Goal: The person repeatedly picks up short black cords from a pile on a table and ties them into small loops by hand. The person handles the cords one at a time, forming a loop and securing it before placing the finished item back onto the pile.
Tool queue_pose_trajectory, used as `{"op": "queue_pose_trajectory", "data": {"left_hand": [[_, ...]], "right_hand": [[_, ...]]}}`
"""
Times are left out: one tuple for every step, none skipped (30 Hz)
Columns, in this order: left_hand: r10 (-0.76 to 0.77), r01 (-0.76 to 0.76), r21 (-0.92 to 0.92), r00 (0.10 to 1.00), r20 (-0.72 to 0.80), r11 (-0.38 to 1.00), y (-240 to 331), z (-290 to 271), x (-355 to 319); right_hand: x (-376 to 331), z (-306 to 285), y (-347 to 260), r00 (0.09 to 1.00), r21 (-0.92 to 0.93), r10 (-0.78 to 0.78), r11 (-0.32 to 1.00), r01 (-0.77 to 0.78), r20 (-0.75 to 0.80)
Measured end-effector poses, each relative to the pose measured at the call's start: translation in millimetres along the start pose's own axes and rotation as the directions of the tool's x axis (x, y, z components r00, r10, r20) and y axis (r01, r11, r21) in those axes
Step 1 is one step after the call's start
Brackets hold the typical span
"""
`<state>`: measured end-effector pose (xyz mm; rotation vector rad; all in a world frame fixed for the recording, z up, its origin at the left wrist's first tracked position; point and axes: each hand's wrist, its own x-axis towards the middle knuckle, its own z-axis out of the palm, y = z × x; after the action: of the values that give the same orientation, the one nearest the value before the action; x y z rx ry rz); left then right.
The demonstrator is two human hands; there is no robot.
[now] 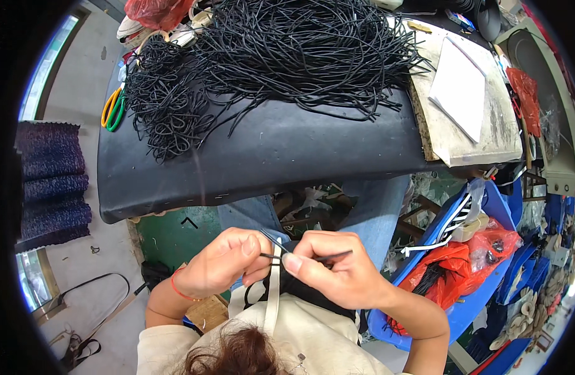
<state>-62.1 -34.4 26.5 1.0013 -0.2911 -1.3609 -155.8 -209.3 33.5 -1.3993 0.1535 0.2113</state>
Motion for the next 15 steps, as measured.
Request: {"op": "queue_pose_trajectory", "data": {"left_hand": [[0.006, -0.005, -0.008, 1.0, 0.006, 1.0, -0.4, -0.1, -2.8], [0.016, -0.015, -0.013, 1.0, 0.018, 1.0, -0.4, -0.7, -4.3], [0.014, -0.014, -0.018, 1.0, 0.026, 1.0, -1.6, -2.1, -5.6], [0.012, -0.011, -0.023, 0.999, 0.035, 1.0, -3.6, -4.1, -6.4], [0.012, -0.011, -0.028, 0.999, 0.034, 1.0, -4.4, -5.3, -8.3], [0.042, -0.042, -0.009, 0.999, 0.009, 0.999, -2.6, -5.3, -8.5], [0.071, -0.071, 0.012, 0.997, -0.016, 0.997, 0.8, -5.2, -7.1], [0.104, -0.103, 0.037, 0.994, -0.026, 0.994, 5.0, -5.1, -3.5], [0.048, -0.046, 0.036, 0.997, -0.067, 0.998, 7.5, -5.4, 1.5], [0.139, -0.132, 0.056, 0.979, -0.15, 0.99, 3.2, 0.7, 5.5], [0.229, -0.216, 0.078, 0.946, -0.231, 0.973, -2.9, 6.4, 10.8], [0.307, -0.27, 0.16, 0.902, -0.302, 0.949, -8.0, 5.4, 16.9], [0.317, -0.288, 0.135, 0.896, -0.311, 0.948, -10.1, 4.6, 21.0], [0.321, -0.301, 0.112, 0.889, -0.326, 0.947, -12.2, 2.9, 24.1], [0.325, -0.314, 0.089, 0.882, -0.341, 0.945, -14.6, 1.3, 27.0]], "right_hand": [[-1.3, 1.6, 0.6, 1.0, 0.002, 0.012, 1.0, -0.012, -0.006], [-1.9, 3.1, 1.1, 1.0, -0.003, 0.019, 1.0, -0.019, -0.017], [-2.3, 4.3, 2.0, 0.999, -0.007, 0.027, 1.0, -0.027, -0.028], [-2.8, 5.0, 4.1, 0.999, -0.002, 0.022, 1.0, -0.022, -0.03], [-2.6, 2.9, 2.4, 0.998, 0.036, 0.058, 0.998, -0.057, -0.037], [-2.5, -2.3, -1.3, 0.995, 0.075, 0.094, 0.993, -0.091, -0.042], [-0.4, -6.5, -5.5, 0.99, 0.114, 0.131, 0.986, -0.125, -0.046], [6.2, -10.8, -13.3, 0.99, 0.042, 0.116, 0.993, -0.113, -0.085], [13.1, -11.0, -11.8, 0.989, -0.015, 0.078, 0.997, -0.08, -0.124], [16.4, -9.6, -9.7, 0.99, -0.002, 0.094, 0.996, -0.094, -0.103], [18.5, -9.2, -8.7, 0.99, 0.009, 0.112, 0.994, -0.111, -0.08], [19.3, -10.1, -9.4, 0.986, 0.049, 0.146, 0.989, -0.142, -0.084], [20.6, -10.9, -9.5, 0.985, 0.039, 0.128, 0.991, -0.125, -0.117], [22.4, -11.2, -6.4, 0.983, 0.035, 0.113, 0.993, -0.109, -0.146], [23.8, -11.8, -2.8, 0.98, 0.031, 0.097, 0.995, -0.093, -0.175]]}}
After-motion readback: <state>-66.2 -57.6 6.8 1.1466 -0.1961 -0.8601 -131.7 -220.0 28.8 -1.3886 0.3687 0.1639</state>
